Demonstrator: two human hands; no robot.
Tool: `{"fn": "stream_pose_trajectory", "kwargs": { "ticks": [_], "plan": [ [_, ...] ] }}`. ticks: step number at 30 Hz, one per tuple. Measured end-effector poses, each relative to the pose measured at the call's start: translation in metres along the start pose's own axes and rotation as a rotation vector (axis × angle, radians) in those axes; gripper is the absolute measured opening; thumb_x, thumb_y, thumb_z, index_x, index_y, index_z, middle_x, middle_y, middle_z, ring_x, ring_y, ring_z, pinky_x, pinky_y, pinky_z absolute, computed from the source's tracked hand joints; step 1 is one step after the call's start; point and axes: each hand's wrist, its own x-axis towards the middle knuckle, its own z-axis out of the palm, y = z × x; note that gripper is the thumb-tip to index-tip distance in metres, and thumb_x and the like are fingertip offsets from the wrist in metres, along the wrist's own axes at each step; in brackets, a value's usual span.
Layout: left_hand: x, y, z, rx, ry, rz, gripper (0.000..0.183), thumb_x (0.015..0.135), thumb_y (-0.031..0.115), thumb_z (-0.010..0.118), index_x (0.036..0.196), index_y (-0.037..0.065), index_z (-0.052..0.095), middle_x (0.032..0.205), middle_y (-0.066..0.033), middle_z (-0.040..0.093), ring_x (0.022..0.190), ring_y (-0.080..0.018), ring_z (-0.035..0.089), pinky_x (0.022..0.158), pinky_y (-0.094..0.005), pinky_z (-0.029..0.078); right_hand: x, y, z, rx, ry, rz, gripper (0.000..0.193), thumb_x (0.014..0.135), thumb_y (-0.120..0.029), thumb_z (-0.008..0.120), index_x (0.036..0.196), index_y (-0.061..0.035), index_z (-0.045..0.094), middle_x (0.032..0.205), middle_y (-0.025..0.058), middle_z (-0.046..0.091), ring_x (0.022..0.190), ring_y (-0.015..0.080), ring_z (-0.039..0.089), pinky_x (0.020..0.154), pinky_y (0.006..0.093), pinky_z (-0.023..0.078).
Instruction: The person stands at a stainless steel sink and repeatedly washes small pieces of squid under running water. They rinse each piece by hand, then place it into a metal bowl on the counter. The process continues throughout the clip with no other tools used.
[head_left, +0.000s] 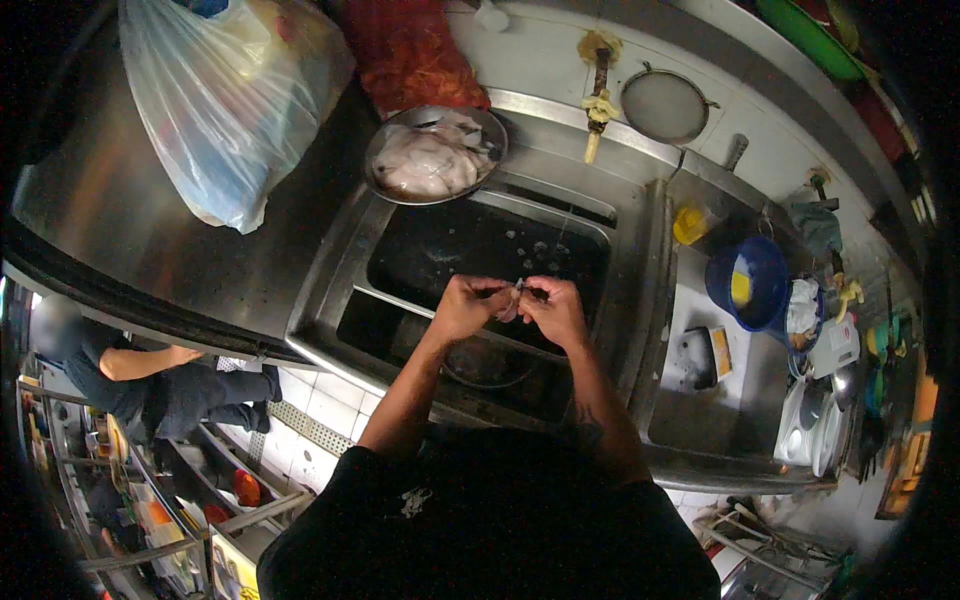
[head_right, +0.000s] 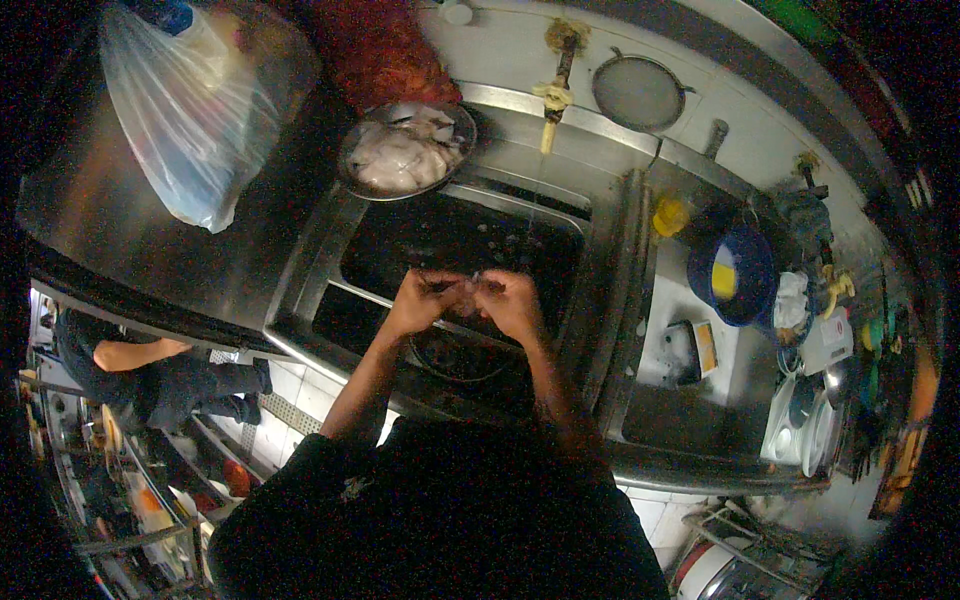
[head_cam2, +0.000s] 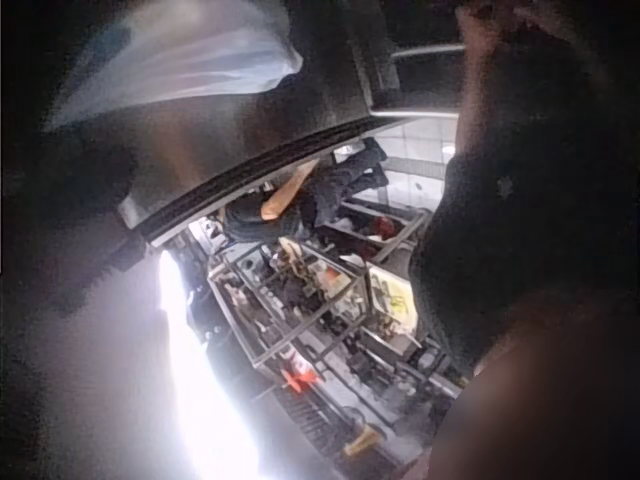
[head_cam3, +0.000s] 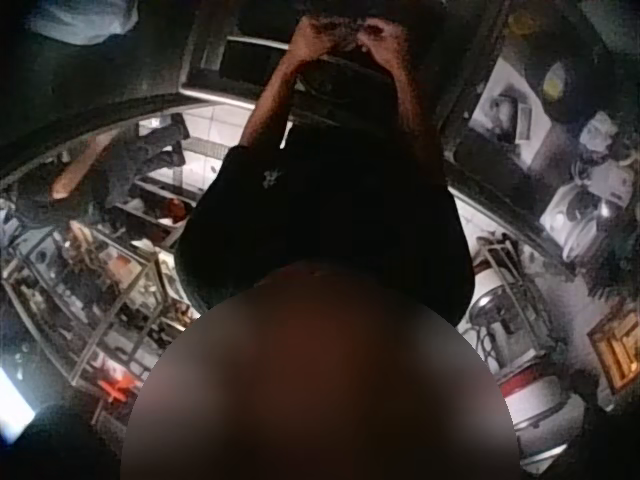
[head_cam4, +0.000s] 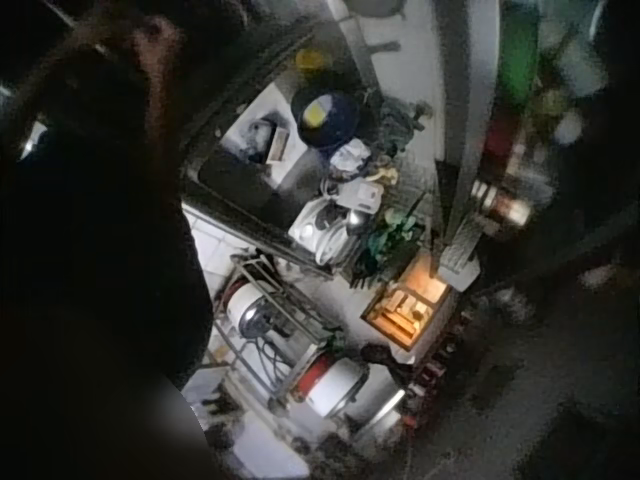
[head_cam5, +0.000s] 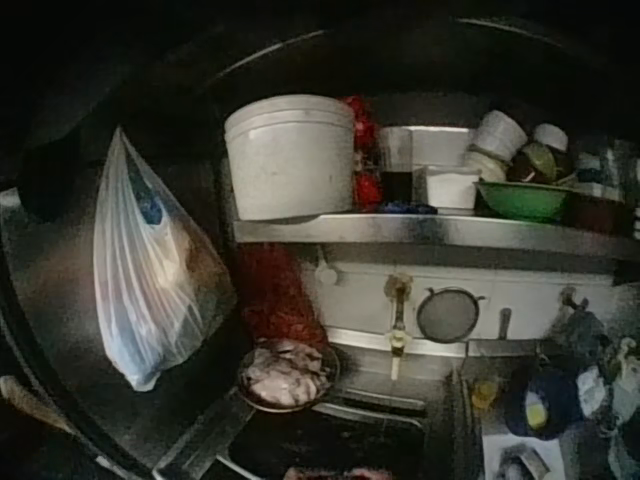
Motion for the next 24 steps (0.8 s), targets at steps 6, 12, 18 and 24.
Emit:
{"fn": "stream_pose_trajectory", "kwargs": {
  "ticks": [6,12,18,24],
  "plan": [
    [0.000,-0.006,-0.008,0.216,-0.067,0.101,0.011,0.073,0.005,0.065,0.080,-0.004,0.068,0.059,-0.0067,0.062,0.054,-0.0076,0.055,0.052,-0.0254,0.046,0.005,0.008,0.003,-0.112,-0.073,-0.123,0.006,0.080,-0.005,0.060,0.081,-0.0004,0.062,0.065,0.0023,0.060,0.053,0.0083,0.054,0.049,0.0253,0.045],
    [-0.005,0.004,0.005,0.512,0.079,0.205,0.013,0.070,0.007,0.068,0.080,0.000,0.069,0.060,-0.0102,0.064,0.052,-0.0146,0.062,0.052,-0.0266,0.049,0.002,0.007,0.004,-0.016,-0.034,-0.044,0.007,0.077,-0.006,0.061,0.082,-0.0011,0.063,0.063,0.0024,0.059,0.054,0.0088,0.055,0.049,0.0256,0.045],
    [-0.003,-0.014,0.010,0.665,0.401,0.388,0.015,0.070,0.006,0.069,0.082,-0.001,0.069,0.062,-0.0125,0.064,0.054,-0.0145,0.063,0.052,-0.0275,0.049,0.008,0.023,0.004,-0.305,0.292,-0.221,0.012,0.078,-0.003,0.064,0.089,0.0039,0.063,0.067,0.0037,0.060,0.055,0.0086,0.057,0.047,0.0220,0.045],
    [0.012,-0.024,-0.041,0.052,0.623,0.083,0.016,0.081,0.011,0.064,0.082,-0.005,0.069,0.066,-0.0021,0.065,0.057,-0.0069,0.055,0.055,-0.0244,0.046,-0.005,0.024,-0.035,0.077,0.545,-0.020,0.013,0.079,0.000,0.063,0.091,0.0036,0.064,0.067,0.0048,0.060,0.055,0.0095,0.056,0.047,0.0240,0.047]
  ]
}}
